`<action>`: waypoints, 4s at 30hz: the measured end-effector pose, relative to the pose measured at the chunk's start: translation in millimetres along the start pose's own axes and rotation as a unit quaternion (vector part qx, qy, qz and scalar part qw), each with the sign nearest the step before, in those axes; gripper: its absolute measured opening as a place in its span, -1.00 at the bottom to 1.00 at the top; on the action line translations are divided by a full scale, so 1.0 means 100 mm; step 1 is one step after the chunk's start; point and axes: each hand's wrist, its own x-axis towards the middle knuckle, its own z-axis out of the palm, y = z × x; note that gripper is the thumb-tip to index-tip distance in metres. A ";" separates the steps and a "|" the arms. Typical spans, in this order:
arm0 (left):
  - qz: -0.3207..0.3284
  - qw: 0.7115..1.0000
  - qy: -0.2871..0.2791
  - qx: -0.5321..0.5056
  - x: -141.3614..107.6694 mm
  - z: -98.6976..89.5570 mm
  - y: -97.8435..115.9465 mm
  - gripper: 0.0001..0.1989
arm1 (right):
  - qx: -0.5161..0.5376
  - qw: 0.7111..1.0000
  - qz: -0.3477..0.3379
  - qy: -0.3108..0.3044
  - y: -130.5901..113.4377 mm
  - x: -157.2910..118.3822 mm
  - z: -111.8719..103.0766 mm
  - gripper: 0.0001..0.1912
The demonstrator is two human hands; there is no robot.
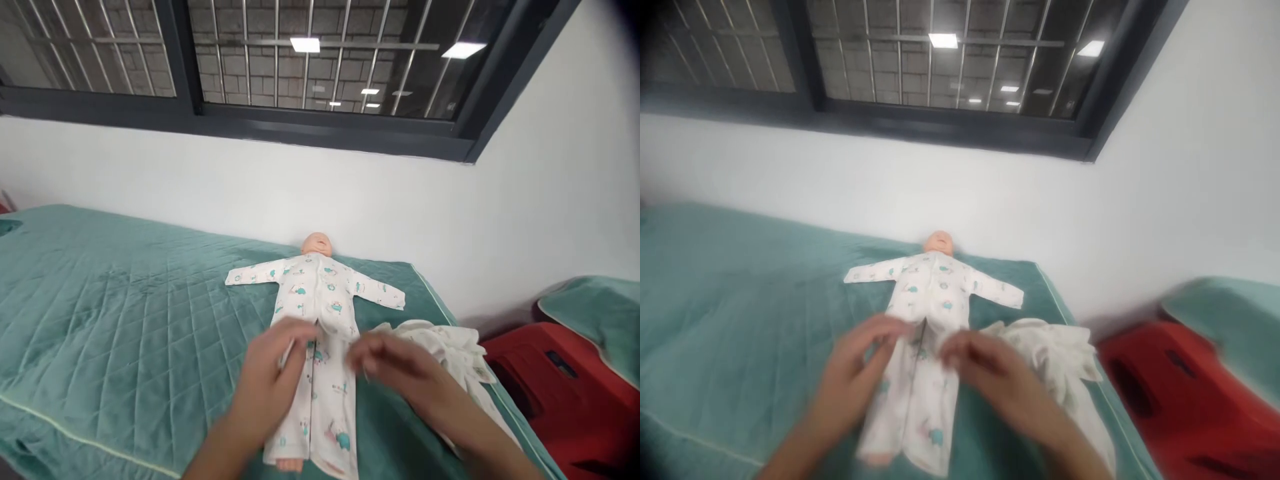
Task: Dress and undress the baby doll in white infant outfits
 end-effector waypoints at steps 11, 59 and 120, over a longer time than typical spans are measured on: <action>0.038 0.994 0.021 0.103 1.89 0.38 -1.03 -0.62 | 0.031 0.977 0.069 0.200 1.26 1.71 0.41 -0.52; 0.033 0.990 -0.055 0.128 1.84 0.37 -1.00 -0.55 | -0.039 0.988 0.046 0.139 1.20 1.69 0.42 -0.52; 0.036 0.988 -0.147 -0.025 1.78 0.17 -0.86 -0.67 | 0.189 0.980 -0.025 0.062 1.23 1.61 0.31 -0.47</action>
